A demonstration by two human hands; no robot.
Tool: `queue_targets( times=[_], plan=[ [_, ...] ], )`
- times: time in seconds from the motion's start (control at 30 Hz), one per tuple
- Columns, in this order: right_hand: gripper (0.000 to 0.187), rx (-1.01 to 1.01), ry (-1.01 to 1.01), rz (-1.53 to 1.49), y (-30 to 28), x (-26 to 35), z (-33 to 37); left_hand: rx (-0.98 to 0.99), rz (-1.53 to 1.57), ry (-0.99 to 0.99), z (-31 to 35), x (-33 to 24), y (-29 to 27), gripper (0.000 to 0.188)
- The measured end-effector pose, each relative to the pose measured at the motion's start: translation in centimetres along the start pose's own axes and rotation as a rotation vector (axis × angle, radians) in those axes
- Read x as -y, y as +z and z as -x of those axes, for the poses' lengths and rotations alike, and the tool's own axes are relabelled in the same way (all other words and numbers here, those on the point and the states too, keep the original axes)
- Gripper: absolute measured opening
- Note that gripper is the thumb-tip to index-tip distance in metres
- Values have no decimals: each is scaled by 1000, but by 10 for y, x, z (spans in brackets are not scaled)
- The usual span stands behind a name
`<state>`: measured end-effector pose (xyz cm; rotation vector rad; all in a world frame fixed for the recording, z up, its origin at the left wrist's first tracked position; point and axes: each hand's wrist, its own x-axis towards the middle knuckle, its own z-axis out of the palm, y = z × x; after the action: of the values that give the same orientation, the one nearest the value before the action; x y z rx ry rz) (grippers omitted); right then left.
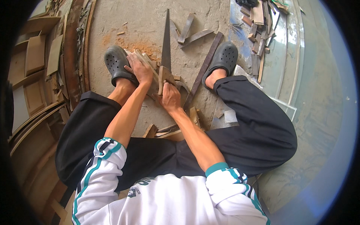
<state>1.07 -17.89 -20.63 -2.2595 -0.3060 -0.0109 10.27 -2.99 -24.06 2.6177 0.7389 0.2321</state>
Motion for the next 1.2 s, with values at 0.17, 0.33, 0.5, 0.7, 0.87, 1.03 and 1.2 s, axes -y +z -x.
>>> queue_targets(
  times=[0.17,0.33,0.5,0.7,0.87,1.03,1.2],
  plan=[
    [48,57,129,-59,1,-3,0,-18,33,-40,0,-8,-1,58],
    [47,65,91,-52,-4,-6,-2,-23,4,-35,2,-9,-3,57],
    [46,113,123,-71,-3,-10,-3,-25,-30,-30,3,-4,-2,56],
    [47,95,89,-89,-6,-12,-5,-21,-34,-44,3,-9,-2,57],
    [52,16,61,-64,-36,-9,-12,-14,-9,-63,3,-15,-3,58],
    [51,48,111,-291,-89,9,-31,-50,79,-13,2,-7,3,57],
    [33,177,363,-429,-130,26,-31,-122,200,22,2,-2,7,53]
  ],
)
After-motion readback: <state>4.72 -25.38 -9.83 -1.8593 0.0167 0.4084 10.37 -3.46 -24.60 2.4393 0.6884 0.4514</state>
